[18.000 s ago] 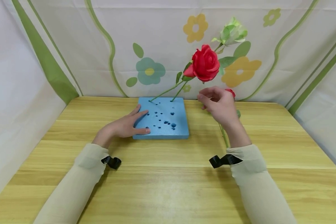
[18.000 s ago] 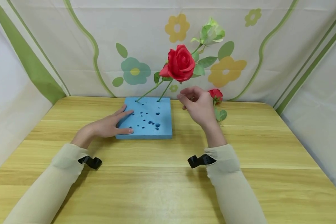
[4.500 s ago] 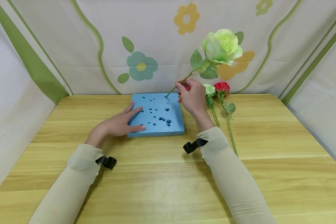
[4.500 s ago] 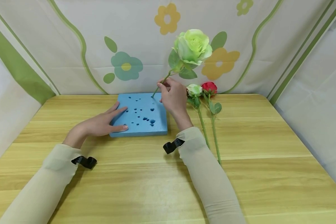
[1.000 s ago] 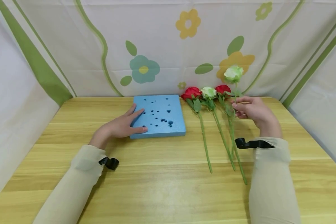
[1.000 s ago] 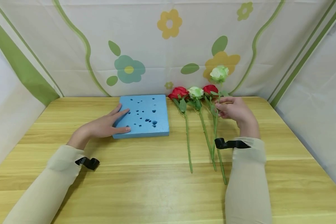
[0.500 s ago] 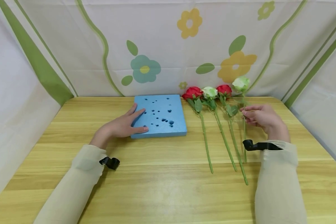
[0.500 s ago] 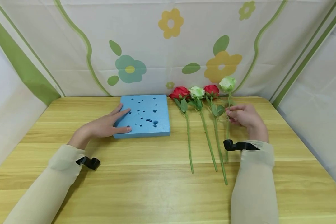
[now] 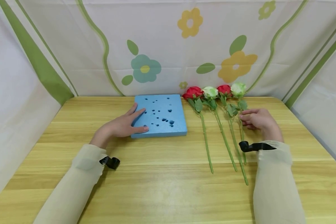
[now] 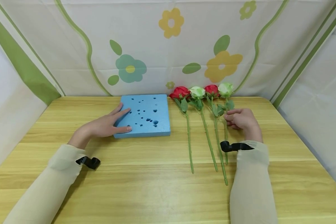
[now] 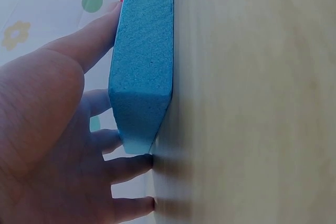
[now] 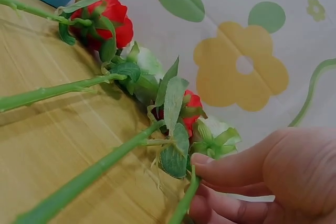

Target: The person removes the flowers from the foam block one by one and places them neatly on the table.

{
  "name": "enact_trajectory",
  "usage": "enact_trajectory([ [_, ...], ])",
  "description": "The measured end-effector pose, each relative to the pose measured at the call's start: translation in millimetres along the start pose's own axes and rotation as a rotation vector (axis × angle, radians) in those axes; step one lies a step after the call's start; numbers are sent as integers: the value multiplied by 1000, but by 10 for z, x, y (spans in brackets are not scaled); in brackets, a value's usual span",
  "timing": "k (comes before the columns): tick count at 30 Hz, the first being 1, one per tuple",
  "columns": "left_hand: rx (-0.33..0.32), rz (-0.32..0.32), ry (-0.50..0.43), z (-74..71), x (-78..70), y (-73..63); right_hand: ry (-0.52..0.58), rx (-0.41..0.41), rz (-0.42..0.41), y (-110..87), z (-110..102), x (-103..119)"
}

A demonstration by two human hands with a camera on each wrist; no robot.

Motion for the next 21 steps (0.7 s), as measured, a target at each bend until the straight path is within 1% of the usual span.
enact_trajectory([
  [6, -3, 3, 0, 14, 7, 6, 18, -78, 5, -14, -44, 0],
  [12, -1, 7, -11, 31, -14, 25, 89, -151, -18, -60, -98, 50],
  [14, 1, 11, -13, 37, -26, 32, 79, -177, -42, -82, -127, 92],
  [16, 4, 14, -12, 41, -31, 36, 44, -195, -67, -102, -150, 154],
  [21, 5, 23, -23, 44, -11, 32, -58, -229, -145, -159, -123, 409],
])
Point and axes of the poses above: each hand's wrist, its own y-axis towards the middle knuckle, its own z-axis out of the palm, x = y × z, the point moved 5 cm from there along y, towards the middle knuckle, and after that the axes turned 4 degrees about -z, right-handed, at the moved point
